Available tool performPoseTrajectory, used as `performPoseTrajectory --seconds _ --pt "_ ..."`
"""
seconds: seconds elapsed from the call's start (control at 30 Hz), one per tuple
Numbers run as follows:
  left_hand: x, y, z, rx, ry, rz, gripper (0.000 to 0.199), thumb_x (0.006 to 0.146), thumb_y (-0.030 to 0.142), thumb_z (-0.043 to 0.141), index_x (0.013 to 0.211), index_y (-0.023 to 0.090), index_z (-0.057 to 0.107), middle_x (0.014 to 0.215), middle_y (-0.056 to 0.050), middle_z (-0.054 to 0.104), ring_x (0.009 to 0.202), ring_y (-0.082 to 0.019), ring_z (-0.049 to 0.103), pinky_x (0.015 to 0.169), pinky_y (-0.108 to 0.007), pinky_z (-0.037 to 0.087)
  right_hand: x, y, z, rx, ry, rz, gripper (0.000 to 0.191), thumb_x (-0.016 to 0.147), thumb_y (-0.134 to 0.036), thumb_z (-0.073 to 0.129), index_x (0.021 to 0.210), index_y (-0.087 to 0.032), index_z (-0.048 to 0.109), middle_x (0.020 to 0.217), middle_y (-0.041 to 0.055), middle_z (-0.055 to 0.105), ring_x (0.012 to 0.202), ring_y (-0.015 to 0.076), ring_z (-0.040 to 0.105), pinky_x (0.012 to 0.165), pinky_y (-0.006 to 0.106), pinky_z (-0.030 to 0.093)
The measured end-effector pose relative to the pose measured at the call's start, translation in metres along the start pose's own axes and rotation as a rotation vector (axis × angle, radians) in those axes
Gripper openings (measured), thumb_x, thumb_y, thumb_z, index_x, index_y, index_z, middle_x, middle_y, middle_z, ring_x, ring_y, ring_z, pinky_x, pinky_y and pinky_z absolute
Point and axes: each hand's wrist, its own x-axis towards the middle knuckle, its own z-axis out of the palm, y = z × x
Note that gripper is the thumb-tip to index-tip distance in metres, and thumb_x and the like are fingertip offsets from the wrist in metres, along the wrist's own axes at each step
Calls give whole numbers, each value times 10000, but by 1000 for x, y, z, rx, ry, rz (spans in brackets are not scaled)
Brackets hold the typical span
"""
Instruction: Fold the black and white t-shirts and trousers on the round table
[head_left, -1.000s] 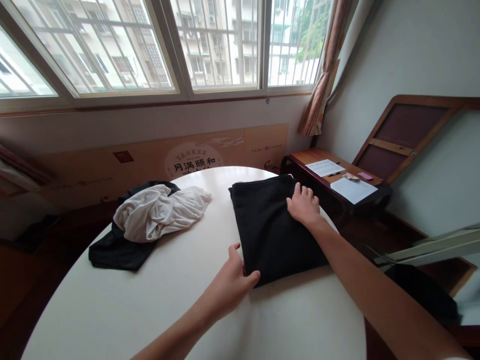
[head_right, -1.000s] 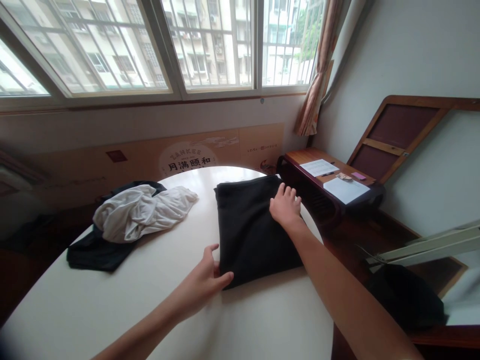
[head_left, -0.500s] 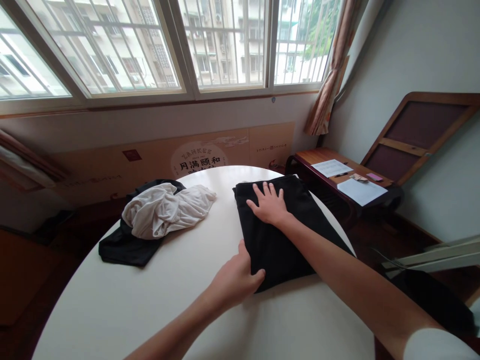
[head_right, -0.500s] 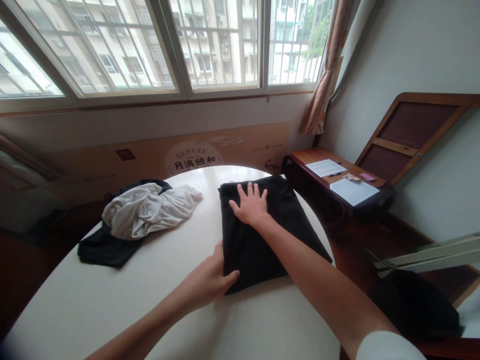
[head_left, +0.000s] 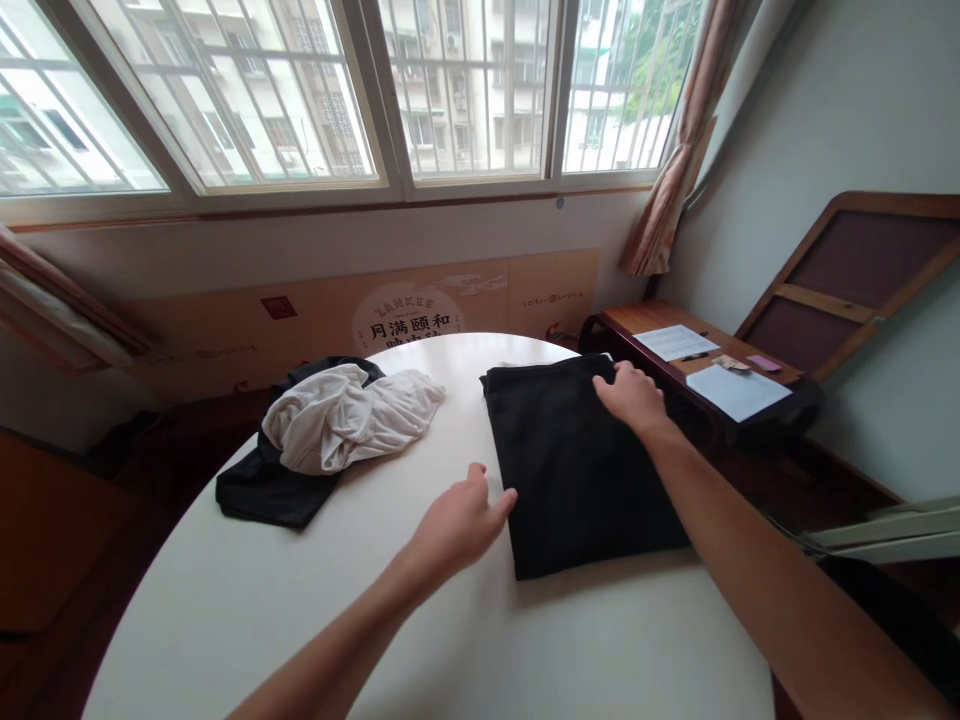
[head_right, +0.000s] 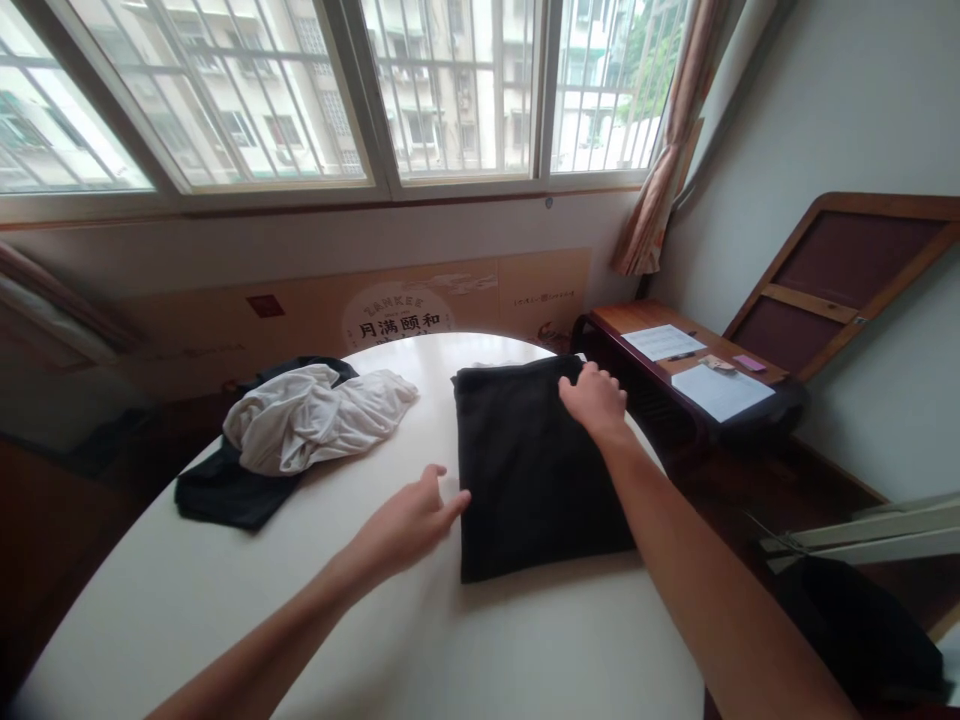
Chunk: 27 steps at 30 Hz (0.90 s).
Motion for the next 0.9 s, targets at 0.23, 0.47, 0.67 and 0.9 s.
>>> performPoseTrajectory --seconds 0.23,0.47,0.67,0.9 --pt "109 -2 -15 -619 198 -146 394 825 371 764 1096 117 636 724 -51 699 717 -242 701 640 -290 515 26 49 -9 99 -175 10 410 861 -503 755 952 -104 767 1004 203 772 991 353 744 830 382 553" --pt "154 12 -11 -750 228 -133 198 780 262 751 701 157 602 556 -12 570 497 -175 572 470 -267 415 42 45 -7 204 -103 44 342 743 -410 865 915 -136 754 851 149 756 892 337 737 733 377 558" --pt "157 4 -3 -903 306 0 169 717 200 756 823 164 630 767 -39 697 715 -184 675 630 -249 511 44 46 1 360 -113 10 179 740 -306 817 750 -162 712 725 84 723 713 246 708 609 296 512" --pt "155 -1 -2 -1013 247 74 316 714 309 820 904 170 610 787 -49 694 742 -217 691 660 -295 542 42 38 -5 603 -145 -11 93 742 -255 705 778 -182 660 719 51 716 647 197 667 521 249 476"
